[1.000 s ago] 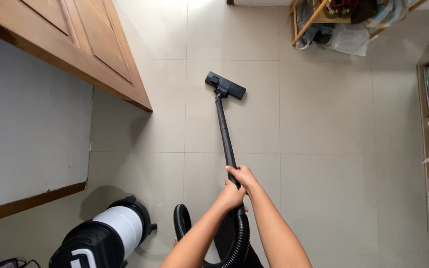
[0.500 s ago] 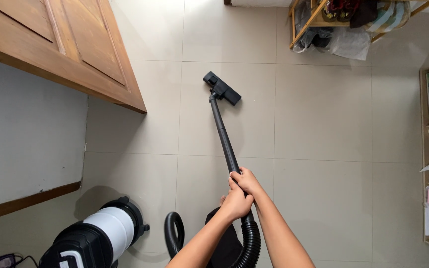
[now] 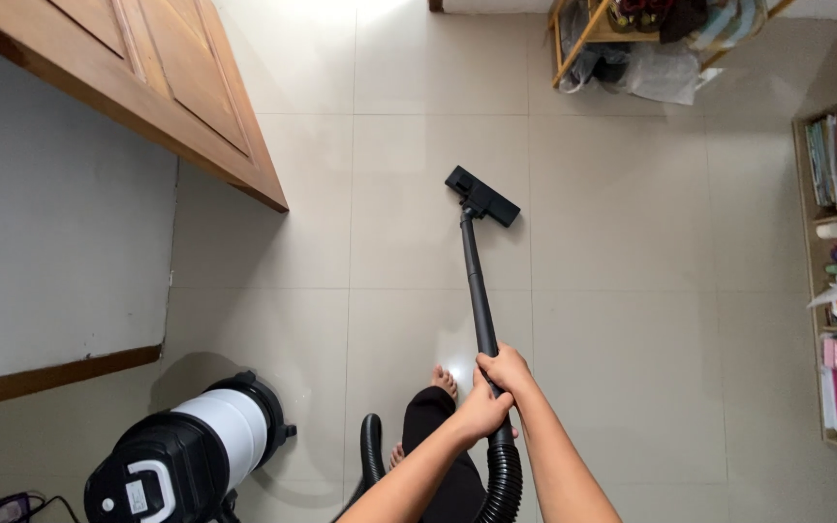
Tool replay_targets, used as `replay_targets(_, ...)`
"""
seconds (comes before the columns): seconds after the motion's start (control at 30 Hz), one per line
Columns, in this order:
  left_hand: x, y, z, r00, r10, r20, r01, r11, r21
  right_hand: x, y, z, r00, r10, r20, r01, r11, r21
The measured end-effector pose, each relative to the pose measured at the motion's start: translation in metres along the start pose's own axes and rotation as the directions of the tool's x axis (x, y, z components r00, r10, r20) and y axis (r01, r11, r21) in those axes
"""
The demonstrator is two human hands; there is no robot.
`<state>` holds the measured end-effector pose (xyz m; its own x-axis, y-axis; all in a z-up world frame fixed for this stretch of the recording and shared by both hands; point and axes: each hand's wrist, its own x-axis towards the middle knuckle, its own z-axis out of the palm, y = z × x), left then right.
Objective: Vacuuming the floor of a room.
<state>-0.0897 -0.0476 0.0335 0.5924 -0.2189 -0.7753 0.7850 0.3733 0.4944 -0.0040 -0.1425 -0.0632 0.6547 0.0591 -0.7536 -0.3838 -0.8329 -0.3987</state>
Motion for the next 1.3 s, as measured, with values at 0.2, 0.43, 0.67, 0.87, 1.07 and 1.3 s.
replay_targets(0.2,-0.018,-0.103,0.008,0.993,0.117,0.008,-0.115,0.983,-0.143,-0.054,0.042,0.036,1.000,0.016,0.007,-0.015,0.995,-0.098)
replay_targets(0.43,-0.013,-0.129,-0.007,0.984,0.157,-0.089,-0.175,0.951,-0.254,-0.056,0.030,0.062,1.000,-0.012,-0.006,0.011,0.988,-0.156)
replay_targets(0.67,0.051,-0.063,-0.010,0.967,0.240,-0.089,-0.256,0.912,-0.319,0.015,-0.021,0.013,0.995,-0.097,-0.007,0.093,0.973,-0.212)
replay_targets(0.87,0.099,0.052,0.018,0.970,0.209,-0.125,-0.242,0.883,-0.403,0.088,-0.078,-0.065,0.999,-0.045,0.013,0.047,0.973,-0.226)
replay_targets(1.07,0.156,0.127,0.018,0.981,0.151,-0.119,-0.190,0.863,-0.468,0.180,-0.094,-0.129,0.966,-0.086,0.242,0.109,0.991,-0.080)
replay_targets(1.3,0.188,0.190,-0.003,0.969,0.219,-0.110,-0.245,0.840,-0.483,0.148,-0.149,-0.233,0.840,-0.037,0.542,-0.329,0.759,0.562)
